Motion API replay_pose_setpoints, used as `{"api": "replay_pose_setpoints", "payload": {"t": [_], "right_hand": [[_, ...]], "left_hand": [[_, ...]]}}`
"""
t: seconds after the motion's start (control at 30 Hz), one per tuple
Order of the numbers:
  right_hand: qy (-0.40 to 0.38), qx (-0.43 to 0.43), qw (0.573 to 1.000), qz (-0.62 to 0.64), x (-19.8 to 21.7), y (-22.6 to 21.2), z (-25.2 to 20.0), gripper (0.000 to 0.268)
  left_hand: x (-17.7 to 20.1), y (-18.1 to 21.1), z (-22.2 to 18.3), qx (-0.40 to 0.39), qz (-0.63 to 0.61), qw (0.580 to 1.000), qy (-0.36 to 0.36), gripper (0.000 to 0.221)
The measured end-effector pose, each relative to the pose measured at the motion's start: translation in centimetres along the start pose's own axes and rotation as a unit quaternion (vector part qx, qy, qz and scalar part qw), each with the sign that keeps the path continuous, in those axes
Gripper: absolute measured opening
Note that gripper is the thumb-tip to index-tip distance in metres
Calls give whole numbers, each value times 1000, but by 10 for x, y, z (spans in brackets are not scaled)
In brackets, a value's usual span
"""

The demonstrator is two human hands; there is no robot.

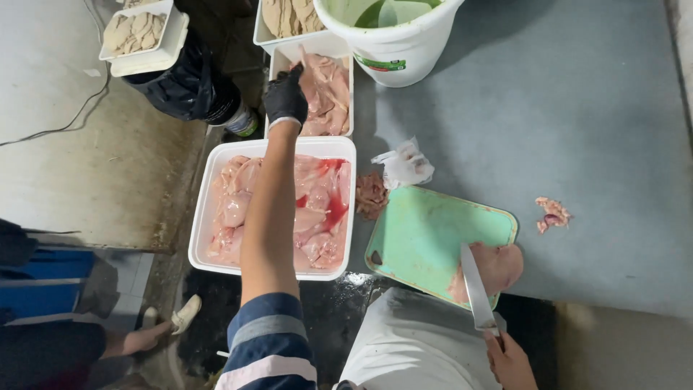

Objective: Trimming fat and connective tissue from raw chicken breasts using a knife on a cutting board.

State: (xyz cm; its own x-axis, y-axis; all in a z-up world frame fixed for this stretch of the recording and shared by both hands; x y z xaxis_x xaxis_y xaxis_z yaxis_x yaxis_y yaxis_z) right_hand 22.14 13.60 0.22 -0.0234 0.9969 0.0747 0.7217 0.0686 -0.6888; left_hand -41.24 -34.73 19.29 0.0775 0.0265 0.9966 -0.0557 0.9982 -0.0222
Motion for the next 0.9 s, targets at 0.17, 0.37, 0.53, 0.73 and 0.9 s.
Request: {"api": "replay_pose_setpoints", "payload": {"t": [0.17,0.37,0.53,0.73,0.9], "right_hand": [[62,-61,995,-57,22,14,17,42],[86,-105,985,-106,60,-32,61,35],[47,-119,985,-115,87,-55,59,28],[-15,-106,987,-123,97,-127,96,38],[-81,-130,982,-110,100,-153,100,60]], "left_hand": [[-60,97,-82,-82,-95,991,-50,66],[-137,208,-309,-341,-108,928,-105,65],[-123,152,-366,-266,-173,948,-27,55],[-71,39,-390,-59,-225,971,61,50],[-125,-43,-402,99,-173,976,84,52]]}}
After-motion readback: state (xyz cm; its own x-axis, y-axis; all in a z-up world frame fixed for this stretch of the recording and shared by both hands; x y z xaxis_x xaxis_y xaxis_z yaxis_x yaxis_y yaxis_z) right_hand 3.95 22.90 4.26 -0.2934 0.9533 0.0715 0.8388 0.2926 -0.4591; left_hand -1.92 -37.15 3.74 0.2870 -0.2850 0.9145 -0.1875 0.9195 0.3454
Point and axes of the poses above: each hand's wrist, its own z-axis towards the middle knuckle, its own x-axis out of the back of the hand, y = z × x, the point moved 2 cm from there along z, towards the middle knuckle, and after that the axes turned 12 degrees about -y, right-handed, at the moved point
